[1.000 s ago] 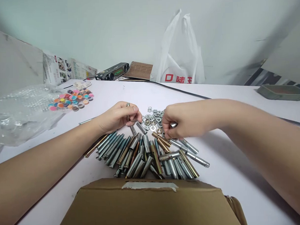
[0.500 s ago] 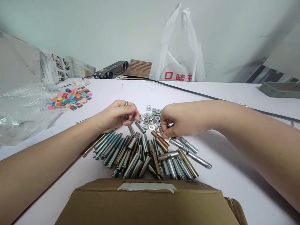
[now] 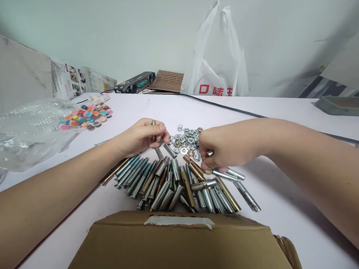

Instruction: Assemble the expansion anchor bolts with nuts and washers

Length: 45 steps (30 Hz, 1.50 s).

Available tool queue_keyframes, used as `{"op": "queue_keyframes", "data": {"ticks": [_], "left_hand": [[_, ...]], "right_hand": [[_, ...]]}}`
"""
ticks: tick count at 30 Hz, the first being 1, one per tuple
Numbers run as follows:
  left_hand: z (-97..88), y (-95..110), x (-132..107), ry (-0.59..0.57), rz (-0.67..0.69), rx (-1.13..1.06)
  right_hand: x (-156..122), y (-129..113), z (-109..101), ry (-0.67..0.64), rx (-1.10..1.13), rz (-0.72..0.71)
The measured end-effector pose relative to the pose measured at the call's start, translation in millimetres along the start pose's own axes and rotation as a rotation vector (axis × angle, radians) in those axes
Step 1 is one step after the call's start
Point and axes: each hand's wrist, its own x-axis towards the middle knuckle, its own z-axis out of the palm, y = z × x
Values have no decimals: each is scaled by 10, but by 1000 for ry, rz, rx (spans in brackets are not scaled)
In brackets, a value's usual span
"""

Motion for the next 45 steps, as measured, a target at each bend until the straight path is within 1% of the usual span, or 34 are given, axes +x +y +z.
{"op": "queue_keyframes", "data": {"ticks": [4, 6, 8, 10, 12, 15, 17, 19, 22, 24, 27, 30, 34, 37, 40, 45], "left_hand": [[7, -3, 5, -3, 11, -1], [12, 1, 8, -9, 13, 2], [15, 6, 9, -12, 8, 12], [17, 8, 8, -12, 6, 27], [16, 3, 5, -13, 12, 49], [13, -11, 8, -28, 31, 113], [13, -20, 18, -65, 36, 156], [16, -26, 33, -100, 36, 172], [20, -33, 55, -124, 47, 170], [15, -39, 61, -129, 58, 187], [-2, -49, 55, -127, 72, 250], [-14, -53, 46, -141, 90, 314], [-4, -40, 44, -167, 117, 326], [14, -16, 38, -151, 87, 302], [27, 6, 30, -161, 67, 272], [32, 8, 29, -159, 53, 295]], "right_hand": [[-11, 40, 7, -1, 14, -34], [-27, 75, -9, 28, -10, -29], [-47, 100, -42, 84, 10, -27], [-53, 83, -76, 177, 91, -34], [-19, 10, -84, 324, 215, -50], [128, -178, -19, 563, 481, -72], [265, -305, 56, 633, 671, -72], [391, -393, 127, 658, 796, -87], [495, -438, 193, 697, 915, -88], [503, -438, 206, 724, 979, -119], [471, -444, 193, 777, 1032, -205], [448, -453, 173, 814, 1029, -242], [469, -430, 175, 797, 977, -251], [498, -405, 185, 794, 973, -265], [515, -404, 189, 799, 976, -298], [511, -436, 184, 796, 1017, -328]]}}
